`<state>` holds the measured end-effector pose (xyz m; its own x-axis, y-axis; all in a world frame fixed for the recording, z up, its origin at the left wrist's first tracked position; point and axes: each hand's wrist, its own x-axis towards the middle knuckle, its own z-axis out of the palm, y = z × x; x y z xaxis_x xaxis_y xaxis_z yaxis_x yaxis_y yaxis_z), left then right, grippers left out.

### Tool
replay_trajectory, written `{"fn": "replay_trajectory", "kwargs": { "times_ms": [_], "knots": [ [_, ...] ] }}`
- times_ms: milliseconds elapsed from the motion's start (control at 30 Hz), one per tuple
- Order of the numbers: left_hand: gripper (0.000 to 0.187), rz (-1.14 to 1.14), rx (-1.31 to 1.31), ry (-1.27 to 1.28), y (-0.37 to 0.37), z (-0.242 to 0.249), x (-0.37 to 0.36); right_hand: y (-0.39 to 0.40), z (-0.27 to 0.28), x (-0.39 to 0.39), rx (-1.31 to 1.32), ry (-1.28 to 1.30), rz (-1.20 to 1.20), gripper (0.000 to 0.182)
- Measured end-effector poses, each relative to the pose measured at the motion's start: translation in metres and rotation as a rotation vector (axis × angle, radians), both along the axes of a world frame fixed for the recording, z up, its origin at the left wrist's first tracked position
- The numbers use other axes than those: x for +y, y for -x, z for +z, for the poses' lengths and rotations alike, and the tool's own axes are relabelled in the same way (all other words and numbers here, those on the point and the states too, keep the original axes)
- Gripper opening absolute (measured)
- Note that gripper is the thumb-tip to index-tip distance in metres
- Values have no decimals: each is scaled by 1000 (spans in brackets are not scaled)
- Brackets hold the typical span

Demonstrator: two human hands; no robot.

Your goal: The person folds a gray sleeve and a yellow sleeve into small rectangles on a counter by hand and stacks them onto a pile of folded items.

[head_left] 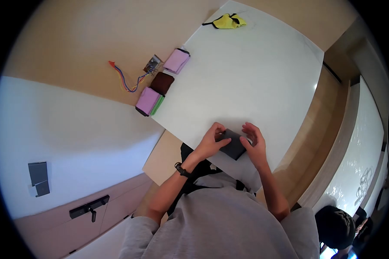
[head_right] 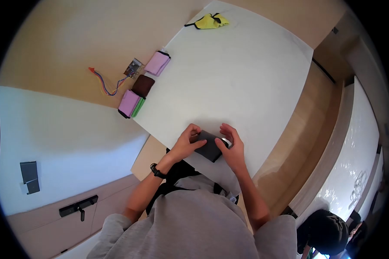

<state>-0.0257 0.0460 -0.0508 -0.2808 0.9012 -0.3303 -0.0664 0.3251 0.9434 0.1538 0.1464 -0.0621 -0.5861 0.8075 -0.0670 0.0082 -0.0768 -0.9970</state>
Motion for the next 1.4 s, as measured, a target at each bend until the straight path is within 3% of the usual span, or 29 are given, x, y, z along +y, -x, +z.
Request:
{"fn": "replay_trajectory", "kwargs": {
  "times_ms": [33, 133, 233, 567, 900, 1067, 1133, 1233, 1400],
  "knots": [
    [38, 42, -60, -17, -1, 4, 1, 1, 4, -3, -5, 1, -7, 53],
    [39, 113, -167, -65, -5, 23, 3, 4, 15, -10, 118, 423, 8, 67],
    [36, 189, -237, -42, -8, 36, 5, 11, 21, -19, 185, 646, -2, 63],
    [39, 306, -299, -63, -8, 28, -1, 34, 24, -31, 122, 423, -49, 53],
    [40, 372, -72, -133, -5, 33, 1, 59, 15, -25, 69, 268, -155, 38],
    [42, 504, -18, -135, 7, 23, 0, 77, 41, -23, 65, 449, -123, 40],
    [43, 549, -32, -137, 15, 20, -2, 79, 40, -16, -116, 424, 36, 39],
    [43, 598, -55, -135, 26, 22, -6, 83, 35, -4, -68, 612, 242, 35],
    [34, 648, -138, -102, 45, 30, -13, 113, 25, -7, 23, 612, 188, 31]
  ]
}}
